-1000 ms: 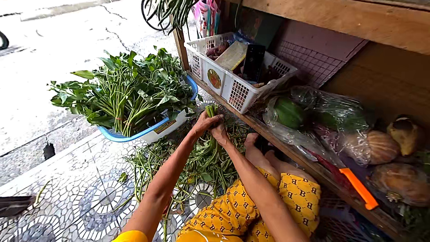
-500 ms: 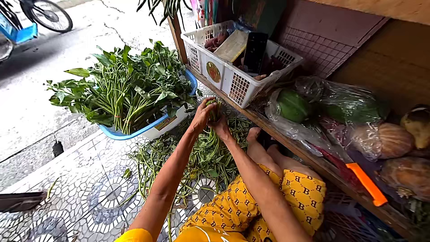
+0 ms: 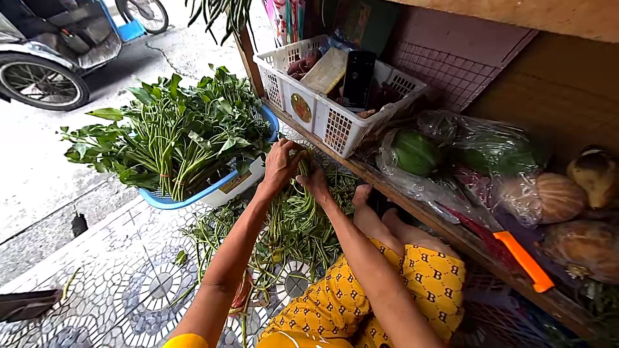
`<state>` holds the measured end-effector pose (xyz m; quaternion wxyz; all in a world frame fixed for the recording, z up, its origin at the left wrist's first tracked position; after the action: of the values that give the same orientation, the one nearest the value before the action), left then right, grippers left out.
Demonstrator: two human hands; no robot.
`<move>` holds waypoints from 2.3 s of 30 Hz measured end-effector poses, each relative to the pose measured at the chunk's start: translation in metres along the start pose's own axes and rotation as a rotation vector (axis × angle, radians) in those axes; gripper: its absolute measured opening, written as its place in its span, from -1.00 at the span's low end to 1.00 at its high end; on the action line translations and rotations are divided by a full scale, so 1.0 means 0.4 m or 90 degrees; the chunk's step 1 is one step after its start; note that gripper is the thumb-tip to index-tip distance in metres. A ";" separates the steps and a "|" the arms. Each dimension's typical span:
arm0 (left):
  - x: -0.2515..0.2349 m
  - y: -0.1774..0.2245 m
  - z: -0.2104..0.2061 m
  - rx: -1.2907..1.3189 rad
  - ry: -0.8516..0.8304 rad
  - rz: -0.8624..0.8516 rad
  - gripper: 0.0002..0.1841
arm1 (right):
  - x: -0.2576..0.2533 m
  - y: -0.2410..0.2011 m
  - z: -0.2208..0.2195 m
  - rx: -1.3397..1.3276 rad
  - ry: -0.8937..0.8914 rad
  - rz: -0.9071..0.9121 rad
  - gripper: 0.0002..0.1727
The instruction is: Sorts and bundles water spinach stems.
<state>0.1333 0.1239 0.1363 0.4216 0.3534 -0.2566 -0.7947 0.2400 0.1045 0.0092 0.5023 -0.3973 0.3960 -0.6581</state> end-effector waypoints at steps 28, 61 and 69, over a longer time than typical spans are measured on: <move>-0.089 0.077 -0.056 -0.225 -0.536 -0.271 -0.83 | 0.010 -0.010 -0.056 -0.152 -0.175 0.028 -0.44; -0.070 -0.096 -0.149 0.558 0.117 0.166 -0.83 | -0.006 -0.073 0.010 -0.121 -0.078 0.206 0.15; -0.067 -0.118 -0.210 0.761 0.012 0.255 -0.80 | -0.018 0.011 -0.015 -0.233 -0.074 0.028 -0.77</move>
<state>0.1863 0.1616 0.0605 0.2943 0.4803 -0.7137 -0.4164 0.2371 0.1114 0.0022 0.4578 -0.5104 0.4884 -0.5398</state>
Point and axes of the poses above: each hand's wrist, its own x-axis away from the middle knuckle, its own z-axis out of the back of the hand, y = z × x, the point moved 10 cm from there along -x, towards the middle knuckle, and after that the axes turned 8 degrees about x, right-handed, at the moved point
